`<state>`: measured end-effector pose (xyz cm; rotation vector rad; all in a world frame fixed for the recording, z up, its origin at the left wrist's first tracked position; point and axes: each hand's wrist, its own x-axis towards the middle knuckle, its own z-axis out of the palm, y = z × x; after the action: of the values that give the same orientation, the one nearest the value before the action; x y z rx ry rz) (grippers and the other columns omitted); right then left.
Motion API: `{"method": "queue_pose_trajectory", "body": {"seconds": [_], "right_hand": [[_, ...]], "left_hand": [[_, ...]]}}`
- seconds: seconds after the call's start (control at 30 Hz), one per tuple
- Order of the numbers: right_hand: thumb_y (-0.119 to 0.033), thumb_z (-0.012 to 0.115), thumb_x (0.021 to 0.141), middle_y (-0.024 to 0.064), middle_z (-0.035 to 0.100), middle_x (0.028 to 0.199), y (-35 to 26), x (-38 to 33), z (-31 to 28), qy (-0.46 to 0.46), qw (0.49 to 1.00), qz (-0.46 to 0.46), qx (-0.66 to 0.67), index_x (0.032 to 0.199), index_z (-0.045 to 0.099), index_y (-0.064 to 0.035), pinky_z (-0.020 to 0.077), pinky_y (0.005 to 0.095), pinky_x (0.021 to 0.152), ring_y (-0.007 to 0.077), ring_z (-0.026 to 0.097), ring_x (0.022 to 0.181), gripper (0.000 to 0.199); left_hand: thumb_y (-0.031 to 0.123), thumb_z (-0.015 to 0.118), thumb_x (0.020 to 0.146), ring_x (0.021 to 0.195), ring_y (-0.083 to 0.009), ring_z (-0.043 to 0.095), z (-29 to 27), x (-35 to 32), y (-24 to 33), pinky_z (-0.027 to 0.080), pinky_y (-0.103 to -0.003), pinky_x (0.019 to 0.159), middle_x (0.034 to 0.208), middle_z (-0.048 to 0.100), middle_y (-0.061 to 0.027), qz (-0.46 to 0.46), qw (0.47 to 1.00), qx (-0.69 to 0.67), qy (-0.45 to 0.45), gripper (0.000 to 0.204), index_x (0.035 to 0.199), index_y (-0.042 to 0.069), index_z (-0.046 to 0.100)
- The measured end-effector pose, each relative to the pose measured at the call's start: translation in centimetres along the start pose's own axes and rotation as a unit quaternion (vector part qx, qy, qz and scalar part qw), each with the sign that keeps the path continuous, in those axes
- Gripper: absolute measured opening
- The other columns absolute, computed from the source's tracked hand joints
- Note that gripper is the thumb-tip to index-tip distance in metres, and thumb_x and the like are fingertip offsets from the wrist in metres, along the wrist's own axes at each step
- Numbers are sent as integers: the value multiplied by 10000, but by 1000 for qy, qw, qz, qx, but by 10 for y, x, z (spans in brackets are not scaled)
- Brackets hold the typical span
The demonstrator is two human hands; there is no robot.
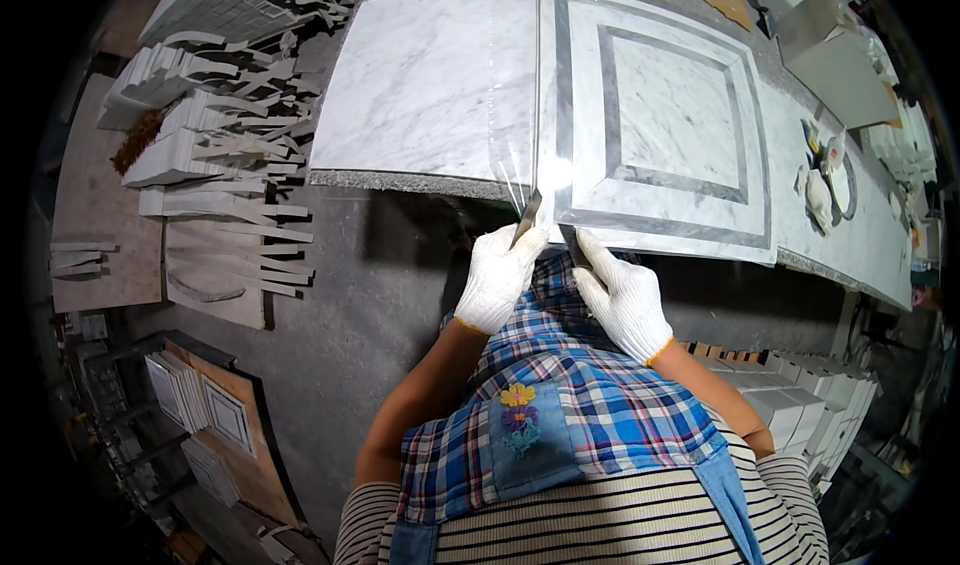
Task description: The person applies a clear protective film to a square marble-patterned tile. They use a metal squeegee to smooth the film and a utility knife to trim the excess material along the edges. The person works methodically around the perimeter of the tile, ensuring a tight fit.
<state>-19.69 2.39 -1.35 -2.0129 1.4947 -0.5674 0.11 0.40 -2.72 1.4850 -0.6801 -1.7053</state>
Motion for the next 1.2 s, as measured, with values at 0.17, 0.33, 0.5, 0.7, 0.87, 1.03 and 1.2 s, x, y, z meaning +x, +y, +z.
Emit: {"method": "queue_pose_trajectory", "body": {"seconds": [0.17, 0.33, 0.5, 0.7, 0.87, 1.03, 1.2], "right_hand": [[-240, 687, 951, 198, 687, 754, -2, 1, -1, -13, 1000, 11, 8, 1438, 590, -58, 550, 428, 632, 347, 691, 667, 529], [-242, 680, 955, 206, 691, 769, -7, 2, -2, -24, 999, 28, 24, 1441, 584, -55, 549, 443, 645, 359, 696, 693, 529], [-252, 668, 963, 214, 695, 779, -4, 3, 3, -17, 1000, 10, 4, 1470, 552, -61, 552, 459, 652, 371, 700, 704, 554], [-256, 667, 968, 218, 693, 769, -3, 4, 8, 4, 1000, -7, 12, 1465, 553, -55, 551, 464, 639, 373, 699, 690, 548], [-249, 672, 967, 219, 688, 757, -7, 6, 5, -3, 1000, -1, 3, 1446, 569, -43, 550, 462, 629, 372, 699, 683, 532], [-244, 679, 962, 213, 690, 756, -7, 7, 5, -7, 1000, 2, 0, 1445, 575, -54, 547, 462, 627, 372, 698, 681, 530], [-246, 682, 961, 216, 689, 754, -5, 5, 6, -2, 1000, -1, 5, 1460, 568, -71, 547, 463, 631, 374, 694, 671, 541]], "left_hand": [[187, 680, 1016, 508, -43, 396, 2, 1, 0, 313, -252, 467, 631, 484, 53, 2, 1000, -12, 7, 191, 930, 16, 682], [183, 675, 1017, 515, -38, 401, 0, 2, -3, 315, -250, 469, 643, 490, 56, 2, 1000, -18, 0, 184, 935, 18, 679], [189, 671, 1019, 520, -36, 402, 1, 0, 0, 318, -247, 474, 644, 487, 60, 4, 1000, -11, -1, 189, 928, 24, 674], [192, 676, 1017, 520, -38, 402, 0, 1, -3, 314, -247, 475, 645, 494, 58, 8, 1000, -23, -1, 189, 935, 21, 682], [190, 676, 1015, 519, -39, 399, 1, 2, -3, 310, -245, 475, 642, 490, 59, 12, 1000, -3, 4, 184, 949, 19, 688], [231, 673, 1018, 564, -34, 426, 2, -1, 0, 345, -253, 505, 656, 497, 54, -2, 1000, -14, 3, 274, 819, 44, 647], [232, 680, 1012, 565, -38, 427, 1, 1, -2, 348, -258, 511, 655, 497, 54, 7, 1000, -5, -3, 277, 814, 44, 643]]}}
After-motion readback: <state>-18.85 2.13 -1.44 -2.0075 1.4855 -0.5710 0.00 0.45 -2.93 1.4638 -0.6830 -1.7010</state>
